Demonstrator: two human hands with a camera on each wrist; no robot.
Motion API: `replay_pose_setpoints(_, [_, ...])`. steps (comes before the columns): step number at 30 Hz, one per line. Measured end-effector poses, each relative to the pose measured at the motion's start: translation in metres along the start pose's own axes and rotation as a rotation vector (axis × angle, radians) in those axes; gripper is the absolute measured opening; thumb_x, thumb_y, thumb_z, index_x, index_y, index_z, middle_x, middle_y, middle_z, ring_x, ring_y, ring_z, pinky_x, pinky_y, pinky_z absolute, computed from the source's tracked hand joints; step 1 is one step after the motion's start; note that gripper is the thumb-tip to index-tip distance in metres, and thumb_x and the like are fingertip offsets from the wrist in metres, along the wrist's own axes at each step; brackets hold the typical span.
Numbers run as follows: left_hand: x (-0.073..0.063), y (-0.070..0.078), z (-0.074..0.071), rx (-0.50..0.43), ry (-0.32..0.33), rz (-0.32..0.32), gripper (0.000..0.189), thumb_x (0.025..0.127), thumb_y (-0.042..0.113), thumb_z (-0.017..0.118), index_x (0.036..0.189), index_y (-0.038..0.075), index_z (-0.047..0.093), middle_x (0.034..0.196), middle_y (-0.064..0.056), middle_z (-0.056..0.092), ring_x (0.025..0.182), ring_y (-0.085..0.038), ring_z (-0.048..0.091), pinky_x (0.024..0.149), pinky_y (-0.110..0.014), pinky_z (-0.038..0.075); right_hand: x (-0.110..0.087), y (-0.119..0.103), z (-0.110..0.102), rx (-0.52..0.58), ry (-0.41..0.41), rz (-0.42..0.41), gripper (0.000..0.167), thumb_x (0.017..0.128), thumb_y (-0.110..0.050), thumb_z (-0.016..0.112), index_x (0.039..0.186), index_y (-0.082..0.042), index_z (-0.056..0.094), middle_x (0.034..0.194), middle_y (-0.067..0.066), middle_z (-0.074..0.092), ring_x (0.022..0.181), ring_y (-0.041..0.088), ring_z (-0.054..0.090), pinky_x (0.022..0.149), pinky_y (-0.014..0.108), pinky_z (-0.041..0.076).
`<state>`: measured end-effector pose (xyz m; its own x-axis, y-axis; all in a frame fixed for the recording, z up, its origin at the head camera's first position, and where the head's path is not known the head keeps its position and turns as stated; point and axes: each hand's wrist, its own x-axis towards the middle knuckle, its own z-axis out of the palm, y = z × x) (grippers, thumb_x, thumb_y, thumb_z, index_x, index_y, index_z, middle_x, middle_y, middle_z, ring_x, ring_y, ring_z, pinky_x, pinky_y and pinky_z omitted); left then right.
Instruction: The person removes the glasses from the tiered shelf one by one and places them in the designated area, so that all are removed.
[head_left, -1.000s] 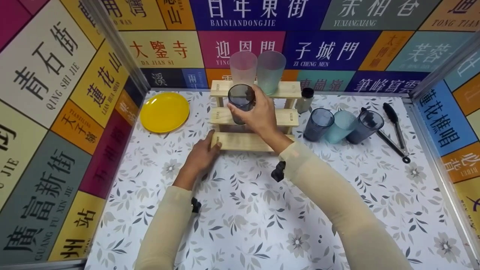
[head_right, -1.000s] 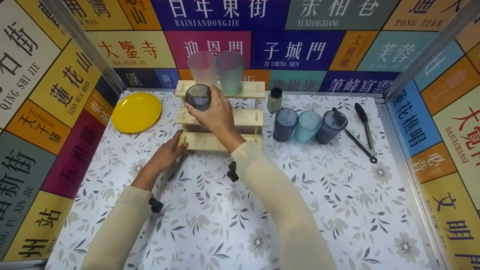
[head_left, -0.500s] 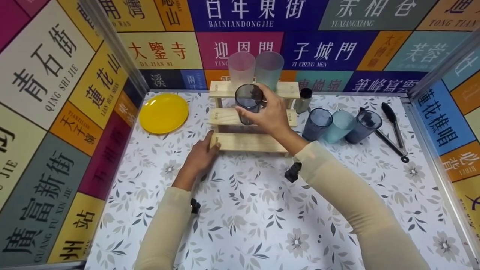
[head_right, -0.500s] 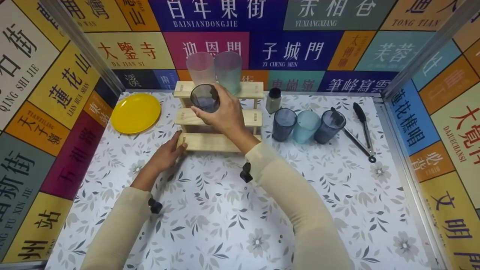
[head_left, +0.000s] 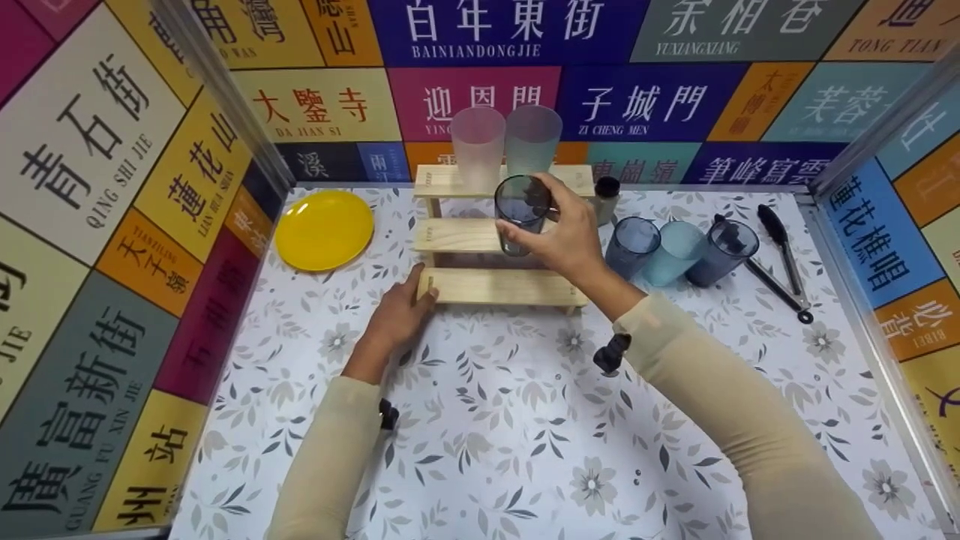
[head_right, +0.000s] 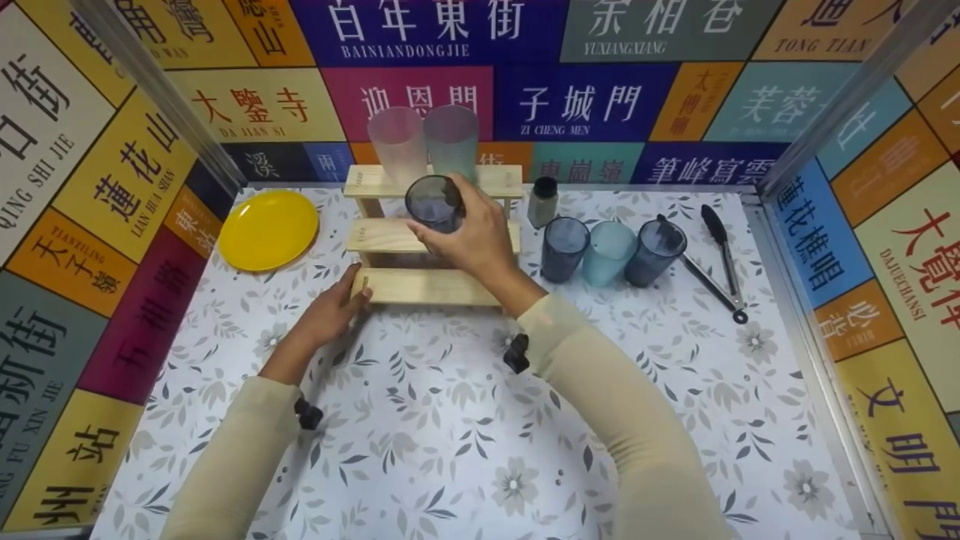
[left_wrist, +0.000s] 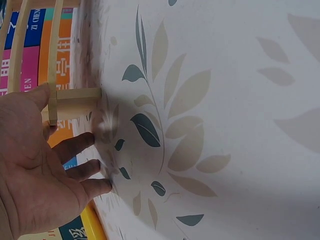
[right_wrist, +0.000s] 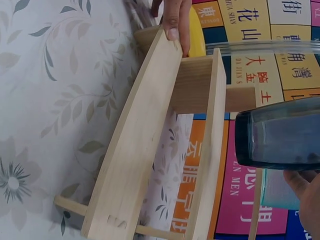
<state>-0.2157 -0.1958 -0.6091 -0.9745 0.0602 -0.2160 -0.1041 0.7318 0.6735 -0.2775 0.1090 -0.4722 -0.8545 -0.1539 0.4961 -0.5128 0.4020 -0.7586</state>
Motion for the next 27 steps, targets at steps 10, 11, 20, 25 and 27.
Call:
replay_pose_setpoints(10, [0.000, 0.000, 0.001, -0.008, 0.004, 0.008, 0.076, 0.116, 0.058, 0.044, 0.179, 0.023, 0.020, 0.172, -0.031, 0.042, 0.162, -0.052, 0.038, 0.129, -0.069, 0.033, -0.009, 0.009, -0.023, -0.012, 0.015, 0.001, 0.080, 0.080, -0.041, 0.102, 0.145, -0.008, 0.069, 0.126, 0.015, 0.080, 0.114, 0.030, 0.081, 0.093, 0.045, 0.067])
replay_pose_setpoints(11, [0.000, 0.000, 0.001, -0.008, 0.005, 0.011, 0.076, 0.116, 0.057, 0.044, 0.179, 0.023, 0.020, 0.172, -0.031, 0.042, 0.161, -0.052, 0.039, 0.129, -0.069, 0.033, -0.010, 0.009, -0.025, -0.018, 0.019, 0.004, 0.080, 0.080, -0.041, 0.102, 0.144, -0.008, 0.070, 0.125, 0.015, 0.080, 0.113, 0.030, 0.081, 0.093, 0.044, 0.067])
replay_pose_setpoints(20, [0.001, 0.000, 0.000, -0.007, 0.009, 0.034, 0.074, 0.117, 0.054, 0.045, 0.179, 0.021, 0.021, 0.166, -0.033, 0.048, 0.156, -0.052, 0.046, 0.127, -0.069, 0.037, -0.018, 0.014, -0.046, -0.067, 0.046, 0.006, 0.079, 0.080, -0.040, 0.102, 0.145, -0.009, 0.070, 0.124, 0.014, 0.080, 0.110, 0.028, 0.082, 0.091, 0.037, 0.066])
replay_pose_setpoints(25, [0.001, 0.001, -0.001, -0.001, 0.011, 0.040, 0.073, 0.117, 0.052, 0.046, 0.179, 0.019, 0.022, 0.160, -0.032, 0.055, 0.152, -0.051, 0.051, 0.124, -0.068, 0.040, -0.024, 0.017, -0.058, -0.088, 0.054, 0.001, 0.078, 0.081, -0.039, 0.102, 0.146, -0.010, 0.070, 0.124, 0.013, 0.080, 0.108, 0.030, 0.082, 0.087, 0.021, 0.063])
replay_pose_setpoints(27, [0.001, 0.001, -0.001, -0.005, 0.009, 0.033, 0.074, 0.117, 0.052, 0.046, 0.179, 0.019, 0.022, 0.160, -0.032, 0.054, 0.152, -0.050, 0.051, 0.124, -0.067, 0.040, -0.026, 0.019, -0.062, -0.077, 0.050, 0.000, 0.077, 0.081, -0.039, 0.102, 0.145, -0.010, 0.070, 0.123, 0.014, 0.080, 0.109, 0.030, 0.082, 0.087, 0.018, 0.062])
